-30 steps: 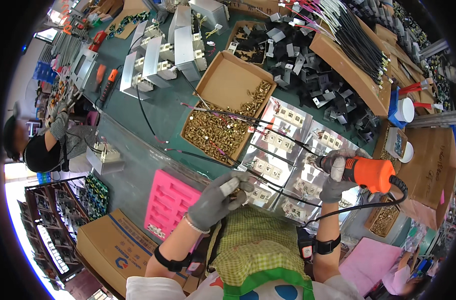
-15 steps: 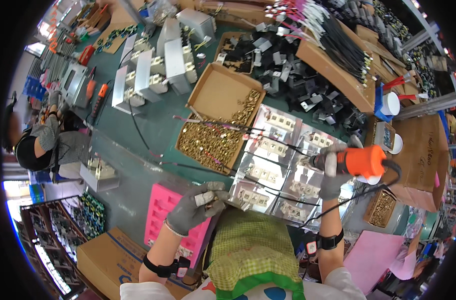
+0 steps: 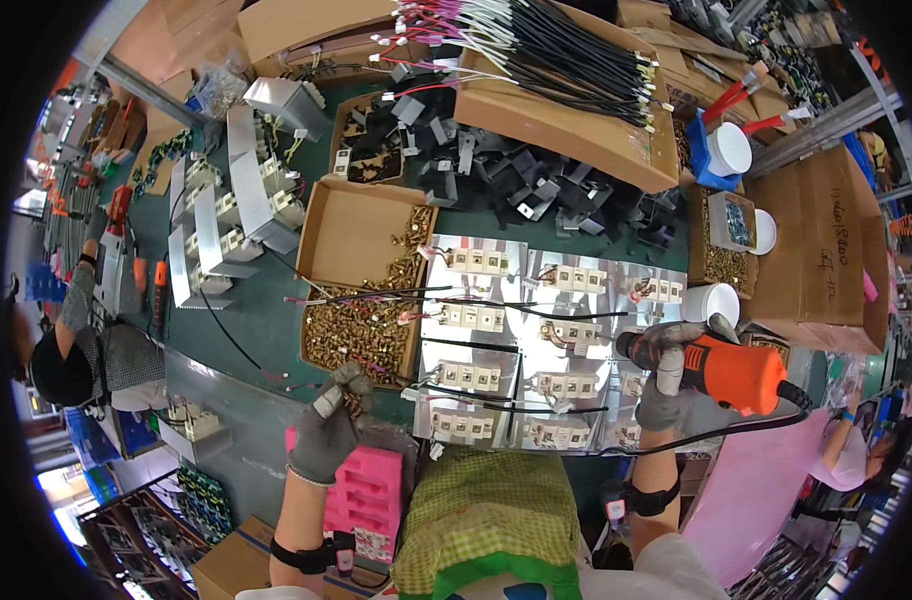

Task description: Using an electric screwdriver to install screws into electrical circuit breaker components on an assembly line.

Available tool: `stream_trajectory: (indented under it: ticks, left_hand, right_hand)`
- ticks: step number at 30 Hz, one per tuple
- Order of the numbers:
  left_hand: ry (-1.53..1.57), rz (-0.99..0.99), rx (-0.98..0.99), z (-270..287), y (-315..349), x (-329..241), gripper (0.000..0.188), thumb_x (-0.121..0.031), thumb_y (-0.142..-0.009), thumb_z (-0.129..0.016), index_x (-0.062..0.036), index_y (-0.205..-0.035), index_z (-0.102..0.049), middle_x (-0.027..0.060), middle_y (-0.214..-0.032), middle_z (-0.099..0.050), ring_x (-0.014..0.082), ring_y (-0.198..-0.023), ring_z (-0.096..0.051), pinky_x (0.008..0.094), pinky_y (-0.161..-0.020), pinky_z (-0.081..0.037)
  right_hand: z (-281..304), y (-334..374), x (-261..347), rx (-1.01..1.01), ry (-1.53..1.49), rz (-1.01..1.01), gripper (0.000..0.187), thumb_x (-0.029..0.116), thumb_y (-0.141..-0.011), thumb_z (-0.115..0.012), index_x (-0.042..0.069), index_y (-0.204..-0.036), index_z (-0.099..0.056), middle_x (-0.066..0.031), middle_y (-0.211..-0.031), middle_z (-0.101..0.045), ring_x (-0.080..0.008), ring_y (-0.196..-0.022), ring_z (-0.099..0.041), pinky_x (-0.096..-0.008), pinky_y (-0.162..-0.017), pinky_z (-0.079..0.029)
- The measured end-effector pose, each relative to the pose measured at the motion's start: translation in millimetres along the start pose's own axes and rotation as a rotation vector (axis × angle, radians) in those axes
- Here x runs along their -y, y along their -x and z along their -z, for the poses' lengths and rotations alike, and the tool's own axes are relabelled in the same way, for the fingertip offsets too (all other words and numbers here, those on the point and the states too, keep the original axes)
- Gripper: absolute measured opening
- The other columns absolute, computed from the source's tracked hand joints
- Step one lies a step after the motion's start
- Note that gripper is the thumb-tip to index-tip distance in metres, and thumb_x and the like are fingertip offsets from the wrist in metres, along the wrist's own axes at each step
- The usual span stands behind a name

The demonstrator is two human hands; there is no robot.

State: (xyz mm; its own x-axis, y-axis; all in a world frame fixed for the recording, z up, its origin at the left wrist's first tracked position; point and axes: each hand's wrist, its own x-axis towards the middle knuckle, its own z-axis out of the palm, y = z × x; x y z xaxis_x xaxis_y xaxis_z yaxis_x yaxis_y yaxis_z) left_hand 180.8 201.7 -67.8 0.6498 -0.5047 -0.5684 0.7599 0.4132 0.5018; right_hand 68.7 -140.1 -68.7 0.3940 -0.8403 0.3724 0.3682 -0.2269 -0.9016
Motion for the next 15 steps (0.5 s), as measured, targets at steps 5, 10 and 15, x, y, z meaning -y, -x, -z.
stream_trajectory:
  ticks: [5, 10, 15]
  left_hand:
    - [-0.097, 0.042, 0.0, 4, -4, 4, 0.029, -0.024, -0.086, -0.052, -0.0079, -0.11, -0.047, 0.0018, -0.088, -0.053, 0.013, -0.074, -0.05, 0.0235, -0.056, -0.038]
    - [-0.118, 0.073, -0.029, 13, -5, 9, 0.028, -0.028, -0.086, -0.055, -0.0085, -0.106, -0.049, 0.001, -0.08, -0.052, 0.0107, -0.068, -0.049, 0.0217, -0.051, -0.035]
    - [-0.109, 0.106, -0.111, 14, -3, 11, 0.027, -0.028, -0.085, -0.056, -0.0086, -0.103, -0.051, 0.0002, -0.073, -0.051, 0.0092, -0.062, -0.047, 0.0204, -0.048, -0.033]
  right_hand:
    - [13, 1, -20, 0.036, 0.025, 0.095, 0.058, 0.0, -0.07, -0.064, 0.004, -0.118, -0.032, -0.0116, -0.078, -0.057, -0.0189, -0.068, -0.056, -0.0348, -0.063, -0.051]
    - [10, -7, -13, 0.24, -0.157, 0.017, 0.061, -0.002, -0.07, -0.065, 0.005, -0.12, -0.032, -0.0118, -0.08, -0.057, -0.0183, -0.067, -0.056, -0.0351, -0.062, -0.051]
    - [6, -4, -18, 0.251, -0.108, -0.005, 0.051, -0.002, -0.072, -0.064, 0.007, -0.111, -0.034, -0.0088, -0.076, -0.055, -0.0176, -0.064, -0.056, -0.0337, -0.057, -0.052]
